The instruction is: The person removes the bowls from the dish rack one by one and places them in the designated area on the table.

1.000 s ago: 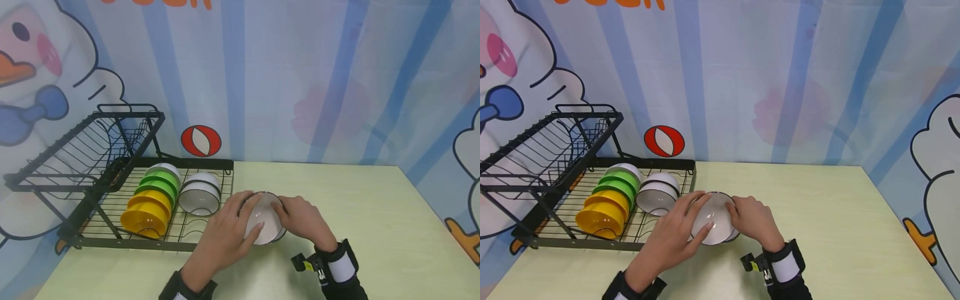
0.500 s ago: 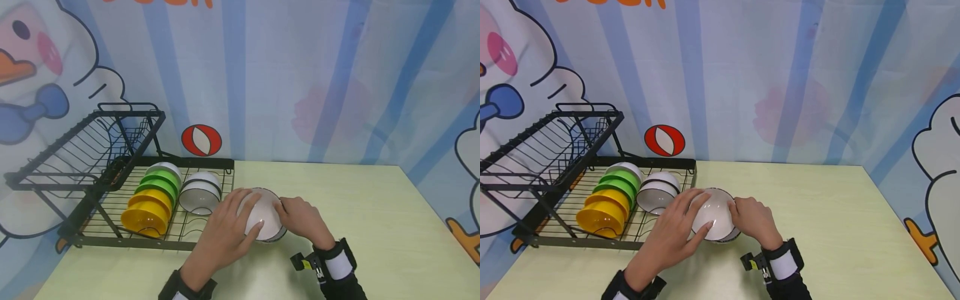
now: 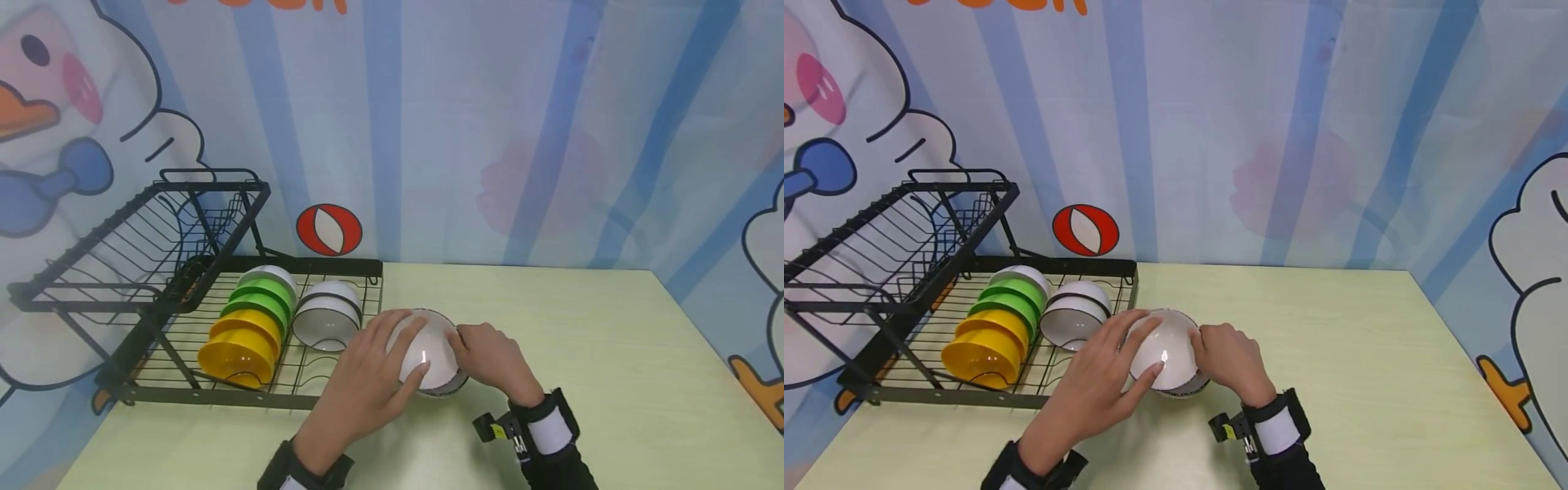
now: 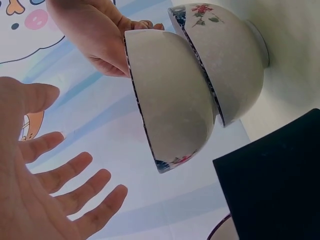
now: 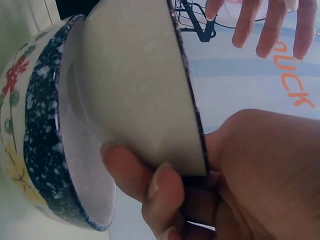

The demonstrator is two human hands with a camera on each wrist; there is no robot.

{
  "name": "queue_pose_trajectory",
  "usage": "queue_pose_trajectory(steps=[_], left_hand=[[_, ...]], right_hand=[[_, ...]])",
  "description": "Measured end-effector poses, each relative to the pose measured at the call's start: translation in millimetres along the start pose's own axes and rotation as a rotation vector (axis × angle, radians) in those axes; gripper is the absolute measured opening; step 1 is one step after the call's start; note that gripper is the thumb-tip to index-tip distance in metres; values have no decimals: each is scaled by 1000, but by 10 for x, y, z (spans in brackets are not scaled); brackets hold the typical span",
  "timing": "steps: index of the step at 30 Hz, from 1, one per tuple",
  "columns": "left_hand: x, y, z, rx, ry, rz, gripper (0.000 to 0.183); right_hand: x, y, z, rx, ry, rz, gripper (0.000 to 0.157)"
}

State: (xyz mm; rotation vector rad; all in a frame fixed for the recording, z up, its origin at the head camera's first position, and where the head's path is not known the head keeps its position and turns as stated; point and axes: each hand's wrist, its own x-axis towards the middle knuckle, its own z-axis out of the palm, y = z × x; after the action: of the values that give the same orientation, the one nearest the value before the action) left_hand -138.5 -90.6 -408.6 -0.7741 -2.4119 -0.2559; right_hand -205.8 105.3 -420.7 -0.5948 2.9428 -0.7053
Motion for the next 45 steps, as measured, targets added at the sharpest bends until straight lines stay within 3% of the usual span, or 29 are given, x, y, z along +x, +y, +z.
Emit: queue_pose_trajectory(steps=[15, 24, 34, 45], left_hand=[[-10, -50, -44, -11, -44, -40, 53], [-47, -141, -58, -13, -103, -149, 52], [-87, -280, -49, 77, -177, -245, 55], [-157, -424, -47, 172, -221, -305, 55]], right_hand=[[14, -2, 19, 14, -3, 38, 32], [12, 29, 14, 6, -10, 71, 33], [-2, 118, -19, -53, -50, 97, 35], [18, 176, 1, -122, -54, 106, 37]])
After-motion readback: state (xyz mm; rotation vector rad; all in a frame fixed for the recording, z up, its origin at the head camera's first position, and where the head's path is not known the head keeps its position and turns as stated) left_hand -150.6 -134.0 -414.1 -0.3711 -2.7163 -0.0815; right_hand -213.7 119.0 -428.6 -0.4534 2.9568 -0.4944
